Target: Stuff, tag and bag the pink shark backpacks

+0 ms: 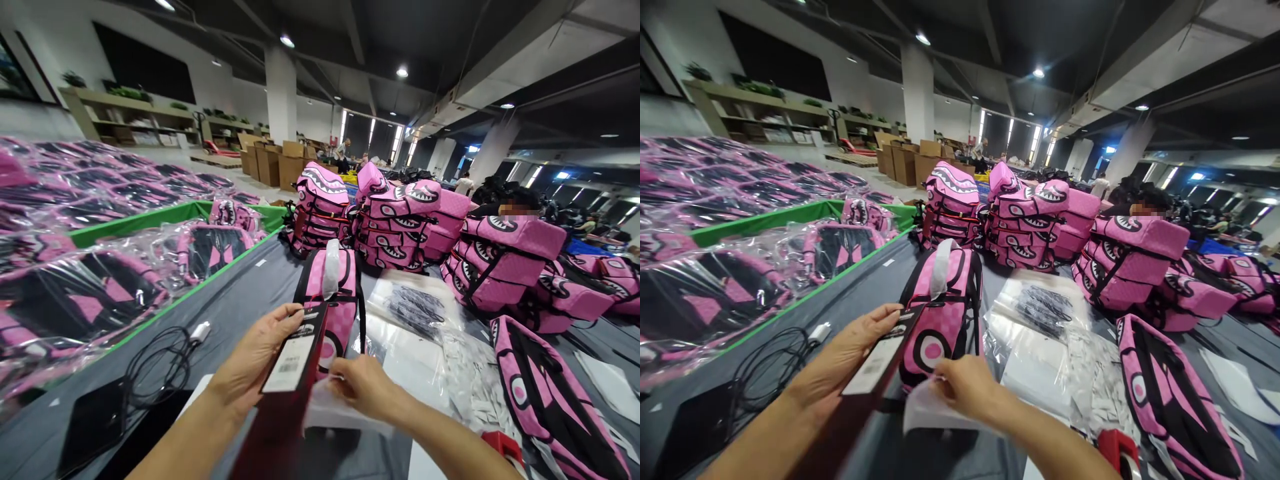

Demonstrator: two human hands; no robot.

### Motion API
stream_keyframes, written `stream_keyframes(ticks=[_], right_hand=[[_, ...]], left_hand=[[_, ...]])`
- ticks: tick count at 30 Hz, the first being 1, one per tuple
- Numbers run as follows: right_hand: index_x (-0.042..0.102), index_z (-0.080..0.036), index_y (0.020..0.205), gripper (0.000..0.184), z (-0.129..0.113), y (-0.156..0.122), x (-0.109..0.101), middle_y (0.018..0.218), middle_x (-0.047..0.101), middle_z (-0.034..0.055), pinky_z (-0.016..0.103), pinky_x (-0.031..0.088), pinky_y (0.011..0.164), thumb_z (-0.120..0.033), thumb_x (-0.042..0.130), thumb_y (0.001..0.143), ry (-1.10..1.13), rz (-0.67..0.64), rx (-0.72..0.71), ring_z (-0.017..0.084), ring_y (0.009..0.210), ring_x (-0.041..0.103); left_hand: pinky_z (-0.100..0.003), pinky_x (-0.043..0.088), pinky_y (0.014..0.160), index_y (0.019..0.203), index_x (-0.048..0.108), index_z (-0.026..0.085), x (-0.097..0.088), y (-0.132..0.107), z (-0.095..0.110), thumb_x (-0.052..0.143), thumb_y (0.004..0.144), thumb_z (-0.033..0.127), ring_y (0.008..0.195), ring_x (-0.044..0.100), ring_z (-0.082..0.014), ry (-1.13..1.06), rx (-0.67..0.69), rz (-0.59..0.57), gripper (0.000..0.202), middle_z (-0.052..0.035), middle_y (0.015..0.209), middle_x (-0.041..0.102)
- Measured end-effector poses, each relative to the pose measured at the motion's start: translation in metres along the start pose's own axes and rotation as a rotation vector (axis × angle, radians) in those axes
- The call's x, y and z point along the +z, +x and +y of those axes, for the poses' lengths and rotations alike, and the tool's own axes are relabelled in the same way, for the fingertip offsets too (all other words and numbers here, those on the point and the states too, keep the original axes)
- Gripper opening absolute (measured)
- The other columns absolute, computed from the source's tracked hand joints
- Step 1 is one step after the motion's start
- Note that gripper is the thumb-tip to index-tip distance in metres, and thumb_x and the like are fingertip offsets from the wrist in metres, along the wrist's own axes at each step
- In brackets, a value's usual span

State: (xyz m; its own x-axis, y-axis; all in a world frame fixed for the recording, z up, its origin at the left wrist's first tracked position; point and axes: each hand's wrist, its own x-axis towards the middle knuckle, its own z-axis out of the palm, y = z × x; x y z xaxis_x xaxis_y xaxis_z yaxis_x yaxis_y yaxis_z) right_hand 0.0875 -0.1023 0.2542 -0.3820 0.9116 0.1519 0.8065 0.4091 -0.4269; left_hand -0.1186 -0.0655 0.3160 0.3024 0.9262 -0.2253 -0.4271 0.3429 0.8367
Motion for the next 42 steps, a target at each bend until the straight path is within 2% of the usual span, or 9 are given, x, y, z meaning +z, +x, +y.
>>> stream_keyframes(ticks=[3, 6, 11, 14, 17, 20, 30, 36, 42], right_hand=[[0.063, -0.022, 0.075, 0.013, -0.017, 0.034, 0.0, 0.074, 0.067, 0.0017, 0.027, 0.029, 0.055, -0.019, 0.067, 0.087, -0.28, 0.402, -0.087, 0.017, 0.067, 0.057], [0.063, -0.022, 0.074, 0.015, -0.014, 0.054, -0.017, 0.078, 0.066, 0.0042, 0.029, 0.032, 0.057, -0.018, 0.071, 0.086, -0.427, 0.635, -0.03, 0.019, 0.073, 0.057], [0.062, -0.021, 0.076, 0.023, 0.005, 0.053, -0.037, 0.076, 0.062, -0.0032, 0.024, 0.035, 0.058, -0.012, 0.084, 0.073, -0.215, 0.558, 0.011, 0.013, 0.067, 0.057], [0.063, -0.021, 0.078, 0.026, 0.009, 0.049, -0.04, 0.076, 0.062, -0.0042, 0.022, 0.035, 0.058, -0.008, 0.083, 0.07, -0.139, 0.52, 0.022, 0.011, 0.064, 0.057], [0.063, -0.021, 0.08, 0.021, 0.01, 0.051, -0.04, 0.075, 0.062, -0.0031, 0.023, 0.035, 0.058, -0.007, 0.077, 0.074, -0.13, 0.554, -0.002, 0.013, 0.065, 0.058], [0.062, -0.021, 0.079, 0.018, 0.011, 0.056, -0.039, 0.074, 0.062, -0.0024, 0.023, 0.035, 0.058, -0.006, 0.072, 0.076, -0.098, 0.576, -0.046, 0.012, 0.063, 0.056], [0.055, -0.02, 0.078, 0.013, 0.02, 0.033, -0.05, 0.07, 0.057, -0.0024, 0.022, 0.028, 0.057, -0.021, 0.058, 0.09, 0.05, 0.375, -0.003, 0.011, 0.06, 0.047], [0.041, -0.02, 0.066, 0.028, 0.013, 0.046, -0.065, 0.058, 0.042, -0.0055, 0.023, 0.021, 0.055, -0.026, 0.055, 0.09, 0.164, 0.245, 0.164, 0.009, 0.055, 0.036], [0.037, -0.019, 0.058, 0.037, -0.003, 0.072, -0.085, 0.053, 0.033, -0.0058, 0.027, 0.016, 0.053, -0.021, 0.054, 0.091, 0.071, 0.164, 0.129, 0.008, 0.052, 0.028]], left_hand=[[-0.022, 0.055, 0.056, 0.096, 0.058, 0.018, 0.014, 0.002, 0.002, 0.098, 0.048, 0.04, 0.057, 0.065, -0.0122, -0.062, 0.016, -0.087, 0.067, 0.0013, 0.073, 0.071], [-0.022, 0.054, 0.057, 0.091, 0.055, 0.021, 0.008, 0.0, -0.026, 0.09, 0.063, 0.052, 0.06, 0.065, -0.0133, 0.115, 0.191, -0.135, 0.054, 0.0018, 0.07, 0.071], [-0.025, 0.057, 0.075, 0.098, 0.07, 0.028, -0.026, -0.001, -0.078, 0.065, 0.091, 0.039, 0.08, 0.071, -0.0167, 0.798, 0.795, 0.019, 0.014, 0.0013, 0.085, 0.074], [-0.025, 0.056, 0.087, 0.107, 0.071, 0.032, -0.04, 0.008, -0.084, 0.058, 0.097, 0.031, 0.093, 0.071, -0.0161, 0.988, 1.059, 0.051, 0.016, 0.0018, 0.098, 0.074], [-0.028, 0.056, 0.091, 0.12, 0.068, 0.03, -0.043, 0.026, -0.076, 0.058, 0.098, 0.032, 0.099, 0.068, -0.0169, 1.056, 1.186, 0.295, 0.024, -0.0028, 0.107, 0.066], [-0.035, 0.056, 0.093, 0.132, 0.063, 0.03, -0.038, 0.044, -0.065, 0.06, 0.097, 0.041, 0.105, 0.064, -0.0204, 1.08, 1.214, 0.423, 0.037, -0.006, 0.115, 0.061], [-0.035, 0.045, 0.081, 0.068, 0.067, 0.022, -0.018, 0.064, -0.063, 0.061, 0.093, 0.03, 0.091, 0.054, -0.0214, 1.085, 1.3, 0.53, 0.027, -0.0045, 0.092, 0.058], [-0.045, 0.042, 0.092, 0.062, 0.061, 0.021, -0.007, 0.079, -0.043, 0.055, 0.086, 0.021, 0.101, 0.052, -0.0277, 1.219, 1.207, 0.559, 0.025, -0.0094, 0.103, 0.062], [-0.043, 0.042, 0.086, 0.056, 0.059, 0.023, -0.012, 0.091, -0.017, 0.052, 0.08, 0.031, 0.091, 0.053, -0.0262, 1.109, 1.053, 0.498, 0.026, -0.0076, 0.09, 0.065]])
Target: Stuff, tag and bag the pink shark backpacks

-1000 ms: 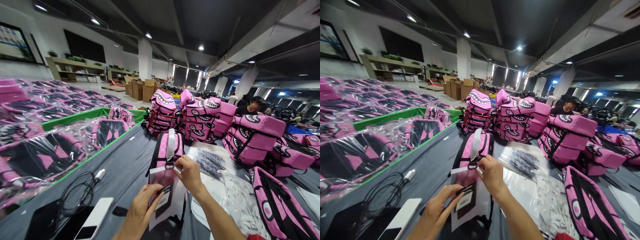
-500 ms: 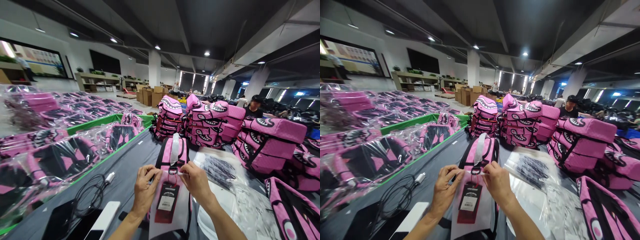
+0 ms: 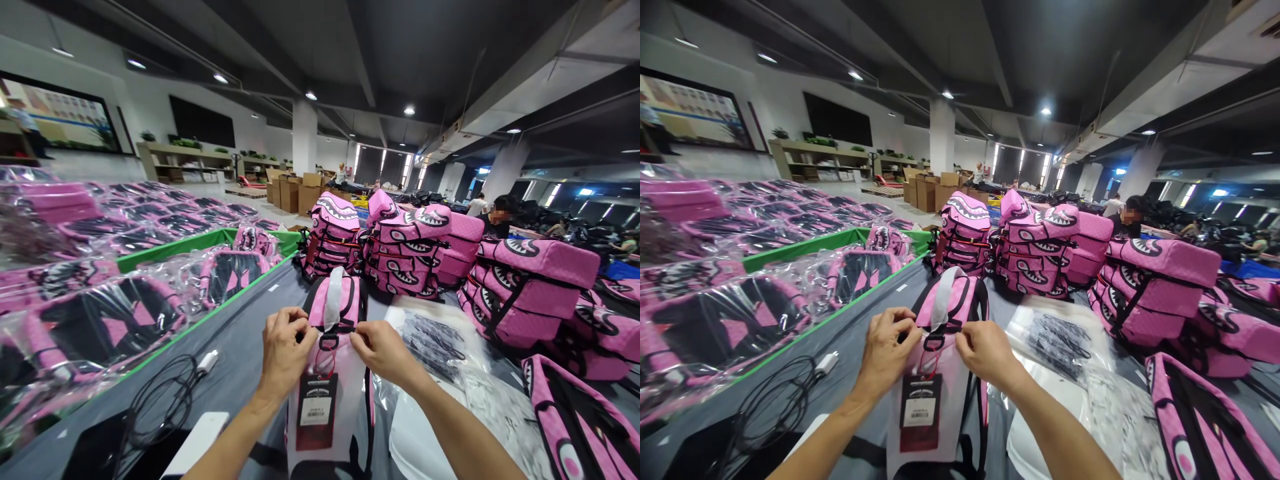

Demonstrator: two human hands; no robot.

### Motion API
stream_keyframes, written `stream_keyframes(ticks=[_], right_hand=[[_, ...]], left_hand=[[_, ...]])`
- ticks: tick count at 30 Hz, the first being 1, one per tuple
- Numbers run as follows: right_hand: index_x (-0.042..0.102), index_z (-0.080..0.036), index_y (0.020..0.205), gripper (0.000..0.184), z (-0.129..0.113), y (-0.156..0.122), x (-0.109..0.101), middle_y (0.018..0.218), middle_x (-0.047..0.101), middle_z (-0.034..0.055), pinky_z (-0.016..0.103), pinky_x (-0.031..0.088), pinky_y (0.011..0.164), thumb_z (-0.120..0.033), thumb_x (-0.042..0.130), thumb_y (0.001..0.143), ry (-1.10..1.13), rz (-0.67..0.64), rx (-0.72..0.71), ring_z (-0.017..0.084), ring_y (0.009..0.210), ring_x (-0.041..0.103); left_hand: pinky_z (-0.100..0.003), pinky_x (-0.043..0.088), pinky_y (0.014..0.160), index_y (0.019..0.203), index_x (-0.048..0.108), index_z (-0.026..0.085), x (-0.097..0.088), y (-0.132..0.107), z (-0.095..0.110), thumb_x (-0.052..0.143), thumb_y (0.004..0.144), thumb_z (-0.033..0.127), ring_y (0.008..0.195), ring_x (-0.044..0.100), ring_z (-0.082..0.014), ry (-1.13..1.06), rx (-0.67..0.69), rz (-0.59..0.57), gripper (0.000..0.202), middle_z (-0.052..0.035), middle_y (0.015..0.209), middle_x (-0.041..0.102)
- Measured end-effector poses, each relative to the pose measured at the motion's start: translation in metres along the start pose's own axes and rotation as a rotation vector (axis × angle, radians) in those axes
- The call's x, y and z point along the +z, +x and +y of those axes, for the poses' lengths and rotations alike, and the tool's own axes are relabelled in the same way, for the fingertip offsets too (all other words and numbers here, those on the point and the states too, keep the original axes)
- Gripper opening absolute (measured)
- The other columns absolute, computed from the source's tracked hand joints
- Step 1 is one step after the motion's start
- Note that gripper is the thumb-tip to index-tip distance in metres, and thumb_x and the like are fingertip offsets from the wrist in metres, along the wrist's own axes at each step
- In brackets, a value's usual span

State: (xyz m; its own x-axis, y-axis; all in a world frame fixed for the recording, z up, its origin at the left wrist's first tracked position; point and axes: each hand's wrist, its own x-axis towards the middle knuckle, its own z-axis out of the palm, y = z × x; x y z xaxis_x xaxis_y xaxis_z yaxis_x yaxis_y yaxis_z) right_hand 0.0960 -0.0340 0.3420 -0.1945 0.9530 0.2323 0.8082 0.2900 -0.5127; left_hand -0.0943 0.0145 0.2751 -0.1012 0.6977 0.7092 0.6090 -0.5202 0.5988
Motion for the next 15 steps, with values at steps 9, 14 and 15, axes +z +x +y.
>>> stream_keyframes(ticks=[9, 14, 15], right_hand=[[0.046, -0.018, 0.048, 0.037, -0.008, 0.024, -0.005, 0.037, 0.048, -0.005, 0.017, 0.029, 0.039, -0.01, 0.048, 0.084, 0.46, -0.327, 0.288, 0.008, 0.034, 0.048], [0.049, -0.017, 0.051, 0.036, -0.027, 0.031, -0.005, 0.04, 0.053, -0.0044, 0.015, 0.026, 0.031, -0.008, 0.045, 0.085, 0.687, -0.345, 0.421, 0.006, 0.029, 0.045], [0.051, -0.017, 0.052, 0.036, -0.03, 0.032, -0.003, 0.043, 0.056, -0.0037, 0.015, 0.027, 0.03, -0.007, 0.044, 0.086, 0.705, -0.363, 0.424, 0.006, 0.029, 0.045]], left_hand=[[-0.04, 0.036, 0.085, 0.069, 0.065, 0.024, -0.021, -0.006, 0.007, 0.051, 0.087, 0.045, 0.087, 0.06, -0.0235, -0.01, -0.039, -0.097, 0.031, -0.0015, 0.078, 0.066], [-0.038, 0.034, 0.08, 0.07, 0.061, 0.023, -0.017, 0.002, 0.018, 0.043, 0.095, 0.036, 0.072, 0.058, -0.02, 0.088, 0.141, -0.181, 0.033, 0.0007, 0.067, 0.061], [-0.038, 0.034, 0.08, 0.07, 0.061, 0.022, -0.016, 0.004, 0.02, 0.043, 0.095, 0.035, 0.071, 0.058, -0.0201, 0.105, 0.153, -0.196, 0.033, 0.0004, 0.067, 0.061]])
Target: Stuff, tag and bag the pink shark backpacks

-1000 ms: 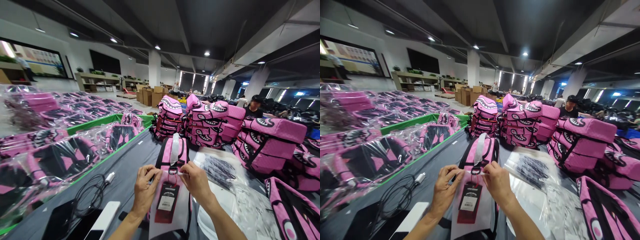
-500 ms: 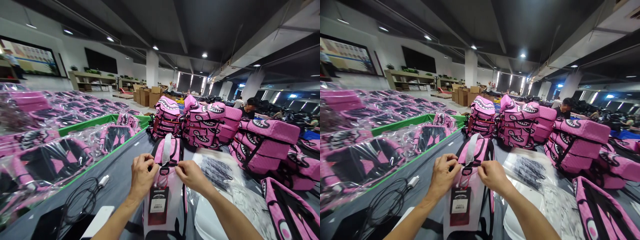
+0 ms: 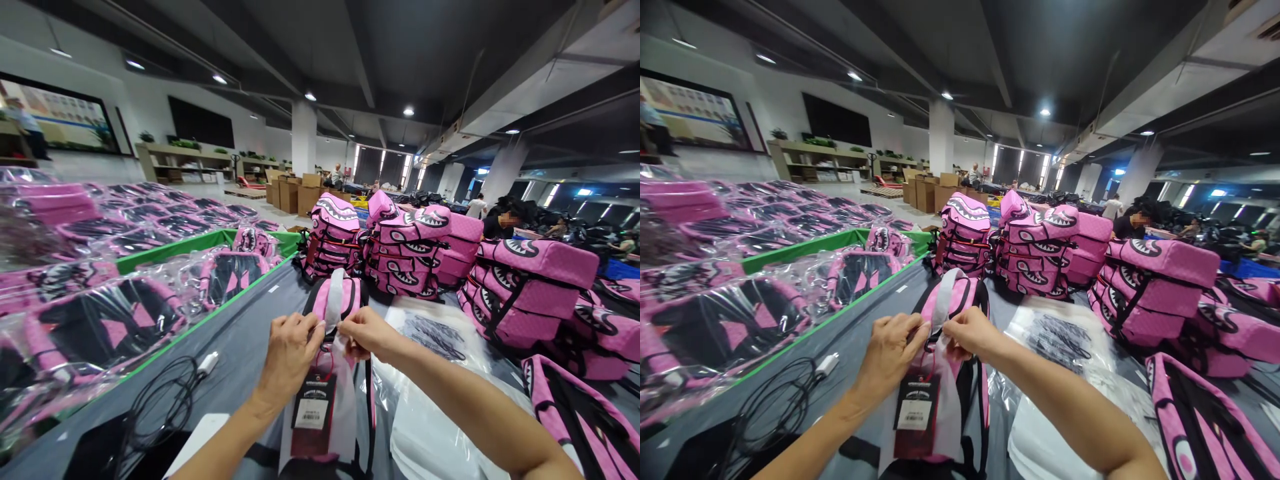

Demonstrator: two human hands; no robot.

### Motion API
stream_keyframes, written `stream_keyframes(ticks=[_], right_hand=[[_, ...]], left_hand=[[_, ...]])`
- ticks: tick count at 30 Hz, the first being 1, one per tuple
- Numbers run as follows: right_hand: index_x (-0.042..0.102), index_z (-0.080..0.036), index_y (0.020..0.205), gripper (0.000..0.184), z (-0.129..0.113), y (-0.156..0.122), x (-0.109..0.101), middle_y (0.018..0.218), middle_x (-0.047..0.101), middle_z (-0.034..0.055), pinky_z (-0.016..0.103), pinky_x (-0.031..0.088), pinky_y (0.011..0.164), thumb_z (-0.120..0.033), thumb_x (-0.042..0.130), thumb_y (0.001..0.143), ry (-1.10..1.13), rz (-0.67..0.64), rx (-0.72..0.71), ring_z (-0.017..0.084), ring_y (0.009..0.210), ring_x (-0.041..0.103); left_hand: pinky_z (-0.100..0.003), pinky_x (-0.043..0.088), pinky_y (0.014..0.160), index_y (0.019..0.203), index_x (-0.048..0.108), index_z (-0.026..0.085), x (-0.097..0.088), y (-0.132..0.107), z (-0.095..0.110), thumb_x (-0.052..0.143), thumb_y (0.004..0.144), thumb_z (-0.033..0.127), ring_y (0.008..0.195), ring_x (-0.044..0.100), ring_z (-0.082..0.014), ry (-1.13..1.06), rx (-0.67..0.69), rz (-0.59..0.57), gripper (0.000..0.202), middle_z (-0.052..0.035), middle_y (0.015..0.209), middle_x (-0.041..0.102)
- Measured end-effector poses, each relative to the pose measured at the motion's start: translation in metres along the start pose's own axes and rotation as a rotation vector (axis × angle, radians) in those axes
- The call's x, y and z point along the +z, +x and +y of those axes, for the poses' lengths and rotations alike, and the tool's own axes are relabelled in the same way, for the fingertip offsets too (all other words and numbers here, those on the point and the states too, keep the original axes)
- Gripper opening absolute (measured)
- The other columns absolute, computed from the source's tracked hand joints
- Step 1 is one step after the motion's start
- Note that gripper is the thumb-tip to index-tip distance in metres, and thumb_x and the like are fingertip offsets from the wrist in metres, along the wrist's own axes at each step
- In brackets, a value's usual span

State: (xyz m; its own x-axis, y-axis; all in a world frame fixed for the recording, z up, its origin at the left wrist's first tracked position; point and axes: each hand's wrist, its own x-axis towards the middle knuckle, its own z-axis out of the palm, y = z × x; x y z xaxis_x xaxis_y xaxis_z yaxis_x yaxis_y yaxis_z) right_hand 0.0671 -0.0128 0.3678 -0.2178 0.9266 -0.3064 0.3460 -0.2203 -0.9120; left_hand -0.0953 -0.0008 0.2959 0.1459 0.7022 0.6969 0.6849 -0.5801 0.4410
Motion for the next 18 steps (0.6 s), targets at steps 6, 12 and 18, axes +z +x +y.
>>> stream_keyframes(ticks=[6, 12, 18], right_hand=[[0.059, -0.015, 0.08, 0.03, 0.006, -0.001, 0.006, 0.053, 0.065, -0.0002, 0.015, 0.032, 0.032, -0.033, 0.046, 0.1, 0.041, -0.184, 0.0, 0.008, 0.034, 0.052], [0.053, -0.018, 0.105, 0.039, 0.016, -0.001, 0.006, 0.057, 0.067, 0.0001, 0.014, 0.036, 0.036, -0.046, 0.026, 0.106, 0.063, -0.322, -0.003, 0.011, 0.035, 0.055], [0.049, -0.02, 0.115, 0.042, 0.016, -0.006, 0.012, 0.057, 0.063, -0.0035, 0.016, 0.033, 0.038, -0.052, 0.024, 0.107, -0.05, -0.315, -0.043, 0.009, 0.033, 0.047]], left_hand=[[-0.039, 0.032, 0.082, 0.077, 0.068, 0.024, -0.007, -0.01, -0.004, 0.041, 0.099, 0.042, 0.076, 0.06, -0.0213, 0.031, -0.024, -0.021, 0.039, -0.0001, 0.072, 0.066], [-0.039, 0.034, 0.082, 0.075, 0.066, 0.024, -0.005, -0.037, 0.001, 0.06, 0.086, 0.056, 0.078, 0.058, -0.0226, 0.063, -0.224, 0.076, 0.034, 0.0007, 0.07, 0.062], [-0.04, 0.037, 0.085, 0.081, 0.068, 0.025, 0.019, -0.044, 0.014, 0.057, 0.085, 0.029, 0.088, 0.06, -0.0253, 0.016, -0.265, 0.24, 0.013, -0.0018, 0.08, 0.069]])
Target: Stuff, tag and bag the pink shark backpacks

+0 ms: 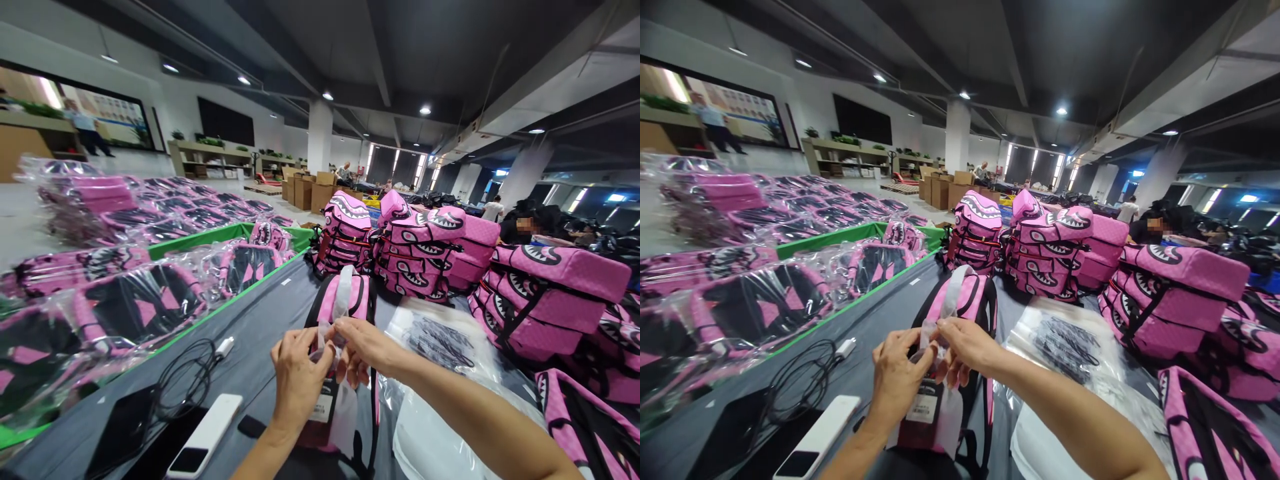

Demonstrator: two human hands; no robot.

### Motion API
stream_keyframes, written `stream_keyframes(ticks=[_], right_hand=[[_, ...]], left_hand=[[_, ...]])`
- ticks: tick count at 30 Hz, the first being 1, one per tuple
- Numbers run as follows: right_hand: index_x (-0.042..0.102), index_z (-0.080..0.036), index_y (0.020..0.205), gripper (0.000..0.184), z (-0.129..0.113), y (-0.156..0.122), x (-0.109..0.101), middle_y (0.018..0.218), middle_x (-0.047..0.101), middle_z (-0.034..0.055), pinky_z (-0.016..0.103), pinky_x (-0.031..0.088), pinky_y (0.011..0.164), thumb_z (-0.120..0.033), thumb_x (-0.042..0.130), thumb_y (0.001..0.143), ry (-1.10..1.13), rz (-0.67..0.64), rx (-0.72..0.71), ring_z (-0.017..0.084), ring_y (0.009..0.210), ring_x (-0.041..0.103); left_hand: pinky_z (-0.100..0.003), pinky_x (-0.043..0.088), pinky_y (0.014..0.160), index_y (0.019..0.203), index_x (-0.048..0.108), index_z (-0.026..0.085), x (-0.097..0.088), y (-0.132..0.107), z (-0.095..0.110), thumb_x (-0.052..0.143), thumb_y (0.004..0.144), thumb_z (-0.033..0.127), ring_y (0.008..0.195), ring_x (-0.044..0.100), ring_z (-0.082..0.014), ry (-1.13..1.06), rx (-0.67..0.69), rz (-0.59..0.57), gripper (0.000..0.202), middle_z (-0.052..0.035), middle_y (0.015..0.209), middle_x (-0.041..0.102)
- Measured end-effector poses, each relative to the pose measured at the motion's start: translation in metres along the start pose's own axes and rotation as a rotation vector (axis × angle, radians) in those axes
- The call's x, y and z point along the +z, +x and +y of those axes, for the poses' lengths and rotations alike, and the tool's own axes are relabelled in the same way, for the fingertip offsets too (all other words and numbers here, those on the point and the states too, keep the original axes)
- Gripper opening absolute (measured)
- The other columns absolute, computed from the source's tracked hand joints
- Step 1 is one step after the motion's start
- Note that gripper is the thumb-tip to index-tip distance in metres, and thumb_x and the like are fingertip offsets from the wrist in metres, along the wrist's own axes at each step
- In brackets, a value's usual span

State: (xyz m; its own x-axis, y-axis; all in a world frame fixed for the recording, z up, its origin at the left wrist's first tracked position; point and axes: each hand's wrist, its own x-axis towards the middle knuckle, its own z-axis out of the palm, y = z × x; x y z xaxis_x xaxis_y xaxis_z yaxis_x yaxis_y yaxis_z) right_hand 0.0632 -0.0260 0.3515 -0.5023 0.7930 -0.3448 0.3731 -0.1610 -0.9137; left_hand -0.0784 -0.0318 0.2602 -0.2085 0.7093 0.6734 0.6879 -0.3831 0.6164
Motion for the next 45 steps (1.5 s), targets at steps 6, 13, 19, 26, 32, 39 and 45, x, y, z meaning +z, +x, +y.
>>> stream_keyframes(ticks=[6, 13, 19, 26, 32, 39, 45], right_hand=[[0.061, -0.021, 0.128, 0.028, 0.001, -0.013, -0.027, 0.076, 0.067, 0.0007, 0.02, 0.03, 0.051, -0.028, 0.05, 0.104, -0.951, 0.259, -0.485, 0.009, 0.056, 0.057], [0.068, -0.03, 0.125, 0.026, -0.016, -0.003, -0.062, 0.1, 0.067, 0.0019, 0.025, 0.024, 0.054, -0.022, 0.055, 0.104, -1.749, 0.038, -0.889, 0.011, 0.078, 0.058], [0.069, -0.026, 0.122, 0.023, -0.026, 0.015, -0.057, 0.101, 0.066, 0.003, 0.025, 0.027, 0.055, -0.03, 0.06, 0.101, -1.738, -0.021, -0.868, 0.011, 0.076, 0.057], [0.068, -0.02, 0.118, 0.034, -0.022, 0.032, -0.058, 0.104, 0.065, 0.0031, 0.021, 0.041, 0.066, -0.027, 0.079, 0.087, -1.417, -0.012, -0.768, 0.013, 0.086, 0.061], [0.062, -0.025, 0.133, 0.037, -0.007, 0.03, -0.058, 0.108, 0.063, 0.0029, 0.021, 0.037, 0.06, -0.023, 0.067, 0.096, -1.447, 0.12, -0.926, 0.01, 0.08, 0.06], [0.062, -0.018, 0.074, 0.041, 0.026, 0.028, -0.052, 0.064, 0.051, -0.0021, 0.031, 0.024, 0.051, -0.02, 0.039, 0.108, -1.511, 0.381, -1.234, 0.009, 0.057, 0.047], [0.058, -0.018, 0.07, 0.032, 0.042, 0.011, -0.026, 0.061, 0.05, -0.0029, 0.032, 0.026, 0.052, -0.008, 0.053, 0.1, -1.485, 0.75, -1.399, 0.01, 0.056, 0.045]], left_hand=[[-0.039, 0.038, 0.085, 0.079, 0.068, 0.024, 0.007, -0.007, 0.001, 0.059, 0.088, 0.033, 0.081, 0.06, -0.0225, -0.062, -0.051, 0.134, 0.015, -0.0013, 0.075, 0.066], [-0.039, 0.037, 0.084, 0.08, 0.069, 0.024, 0.007, -0.006, 0.002, 0.064, 0.086, 0.042, 0.073, 0.06, -0.0208, -0.156, -0.159, 0.14, 0.02, 0.0014, 0.07, 0.065], [-0.039, 0.036, 0.084, 0.077, 0.069, 0.025, 0.003, -0.001, 0.002, 0.066, 0.083, 0.031, 0.076, 0.062, -0.0206, -0.124, -0.135, 0.138, 0.009, 0.0018, 0.072, 0.067], [-0.042, 0.033, 0.089, 0.08, 0.066, 0.022, -0.009, -0.001, 0.024, 0.058, 0.09, 0.014, 0.081, 0.059, -0.023, 0.231, 0.248, 0.111, 0.015, 0.0005, 0.076, 0.069], [-0.046, 0.034, 0.096, 0.086, 0.069, 0.019, -0.012, -0.006, 0.033, 0.055, 0.084, 0.004, 0.091, 0.058, -0.0282, 0.481, 0.429, 0.055, 0.021, -0.0061, 0.083, 0.069], [-0.042, 0.038, 0.096, 0.101, 0.071, 0.021, -0.012, -0.018, 0.012, 0.053, 0.097, 0.016, 0.087, 0.062, -0.0213, 0.139, 0.408, 0.07, 0.019, -0.0011, 0.084, 0.072], [-0.038, 0.053, 0.086, 0.104, 0.068, 0.02, -0.022, -0.006, 0.005, 0.067, 0.077, 0.065, 0.095, 0.068, -0.0235, -0.632, -0.464, -0.112, 0.051, -0.0083, 0.104, 0.074]])
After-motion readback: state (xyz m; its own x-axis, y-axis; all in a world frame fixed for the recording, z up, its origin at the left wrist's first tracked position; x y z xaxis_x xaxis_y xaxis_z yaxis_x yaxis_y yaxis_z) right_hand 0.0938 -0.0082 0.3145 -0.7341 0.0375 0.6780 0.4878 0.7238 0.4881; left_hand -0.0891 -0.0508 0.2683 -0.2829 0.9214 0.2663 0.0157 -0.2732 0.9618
